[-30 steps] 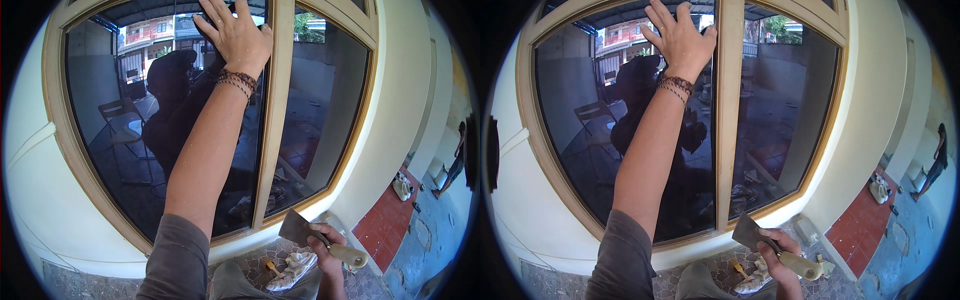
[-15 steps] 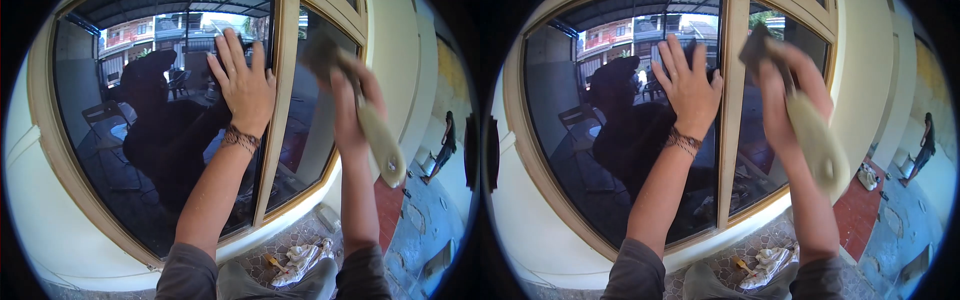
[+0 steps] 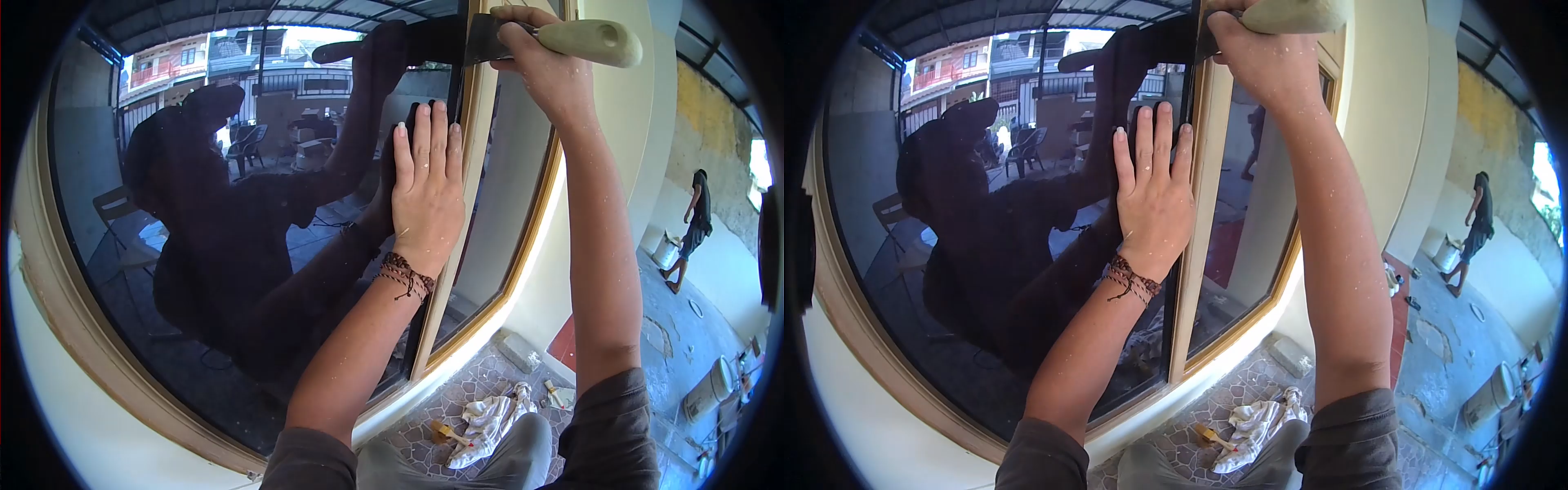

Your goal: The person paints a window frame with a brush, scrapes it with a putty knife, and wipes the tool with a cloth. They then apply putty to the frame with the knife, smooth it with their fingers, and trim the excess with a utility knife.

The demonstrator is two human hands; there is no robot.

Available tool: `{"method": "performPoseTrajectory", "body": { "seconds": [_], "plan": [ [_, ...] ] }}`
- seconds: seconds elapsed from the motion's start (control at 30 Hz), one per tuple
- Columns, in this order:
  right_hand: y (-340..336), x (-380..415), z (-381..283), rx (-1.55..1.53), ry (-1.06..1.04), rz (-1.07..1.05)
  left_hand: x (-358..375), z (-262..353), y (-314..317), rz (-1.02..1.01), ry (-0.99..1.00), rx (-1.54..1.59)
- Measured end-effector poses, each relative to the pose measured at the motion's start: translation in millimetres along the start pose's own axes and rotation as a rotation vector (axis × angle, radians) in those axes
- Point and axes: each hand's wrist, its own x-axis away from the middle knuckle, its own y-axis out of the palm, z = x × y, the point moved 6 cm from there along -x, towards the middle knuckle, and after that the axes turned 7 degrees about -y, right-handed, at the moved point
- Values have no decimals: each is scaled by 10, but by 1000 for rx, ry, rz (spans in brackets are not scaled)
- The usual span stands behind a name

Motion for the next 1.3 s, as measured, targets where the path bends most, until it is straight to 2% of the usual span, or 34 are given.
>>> {"method": "performPoseTrajectory", "body": {
  "seconds": [0.07,0.23,0.47,0.67,0.73,0.87,0.93,1.03,1.3],
  "plan": [
    [17,-21,-25,40,-18,3,43,0,-5,-3,-4,29],
    [23,-17,-289,215,115,10,177,4,1,-11,-17,96],
    [43,-75,-55,149,40,21,165,-10,-24,-17,-33,150],
    [91,98,-97,194,157,1,318,-11,8,-34,-47,190],
    [87,191,-50,215,37,16,430,-1,9,-52,-53,199],
    [89,342,-3,242,86,5,619,6,19,-97,-79,243],
    [85,406,31,260,-15,28,698,2,10,-101,-93,261],
    [94,514,52,209,52,45,818,6,-2,-117,-104,270],
    [127,726,63,336,40,28,1159,13,41,-202,-166,324]
  ]
}}
